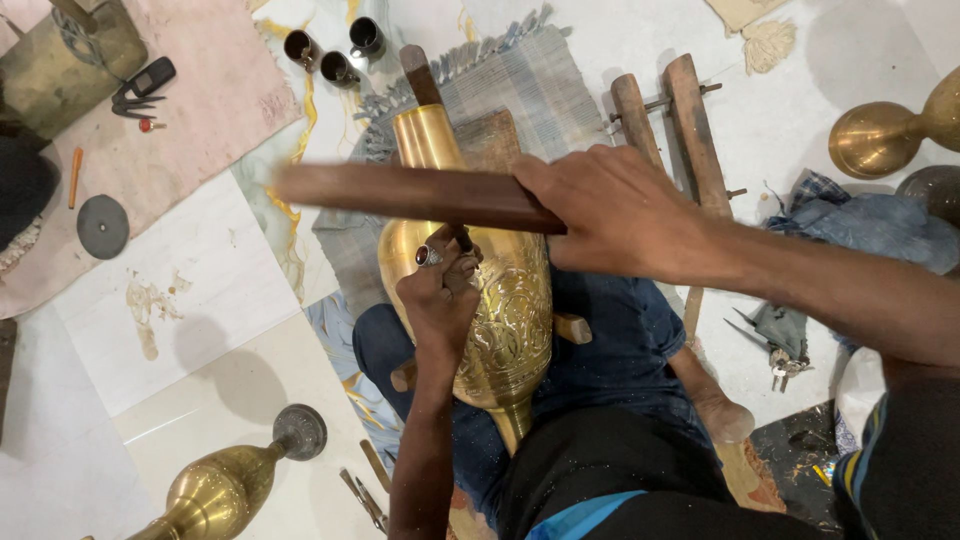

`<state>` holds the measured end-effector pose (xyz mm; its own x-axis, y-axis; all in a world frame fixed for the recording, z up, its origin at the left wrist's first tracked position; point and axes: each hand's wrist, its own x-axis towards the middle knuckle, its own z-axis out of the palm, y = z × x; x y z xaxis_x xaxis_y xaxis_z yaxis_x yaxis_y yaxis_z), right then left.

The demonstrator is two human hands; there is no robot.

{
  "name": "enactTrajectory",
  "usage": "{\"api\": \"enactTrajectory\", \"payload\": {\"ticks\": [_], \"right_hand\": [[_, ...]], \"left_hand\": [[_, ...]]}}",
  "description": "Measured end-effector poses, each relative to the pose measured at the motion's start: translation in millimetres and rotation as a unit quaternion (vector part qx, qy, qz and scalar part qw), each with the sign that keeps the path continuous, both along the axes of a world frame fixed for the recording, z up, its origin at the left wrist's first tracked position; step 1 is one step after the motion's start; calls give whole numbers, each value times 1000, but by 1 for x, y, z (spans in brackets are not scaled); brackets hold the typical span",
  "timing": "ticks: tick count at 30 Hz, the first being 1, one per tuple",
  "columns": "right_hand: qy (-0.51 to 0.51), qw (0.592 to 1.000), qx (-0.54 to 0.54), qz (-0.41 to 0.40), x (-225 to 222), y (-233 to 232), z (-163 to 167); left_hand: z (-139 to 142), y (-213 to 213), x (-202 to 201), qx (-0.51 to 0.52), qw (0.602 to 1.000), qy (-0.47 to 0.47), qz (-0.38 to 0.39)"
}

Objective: The person sits on the floor with a large brass vase held between their legs and a wooden support. They hold a chisel against the embossed decorative pattern on the vase body and strike it with a wooden mallet, repeatedly repositioning the chisel to work different areas of the design.

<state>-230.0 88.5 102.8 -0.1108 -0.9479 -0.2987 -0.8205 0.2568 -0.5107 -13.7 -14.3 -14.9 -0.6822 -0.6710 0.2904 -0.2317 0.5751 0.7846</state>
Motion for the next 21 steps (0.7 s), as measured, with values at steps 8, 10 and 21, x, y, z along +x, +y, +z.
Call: {"api": "enactTrajectory", "payload": {"ticks": [8, 10, 21], "right_hand": [[-59, 997, -17, -39, 2, -1, -5], [-10, 1000, 16, 3, 2, -1, -7], [-31, 999, 22, -15, -5, 13, -10]], "left_hand": [[-5, 2, -1, 88, 995, 39, -1], [-5, 1, 0, 61, 998, 21, -2], [-6, -5, 3, 4, 999, -39, -11]]}}
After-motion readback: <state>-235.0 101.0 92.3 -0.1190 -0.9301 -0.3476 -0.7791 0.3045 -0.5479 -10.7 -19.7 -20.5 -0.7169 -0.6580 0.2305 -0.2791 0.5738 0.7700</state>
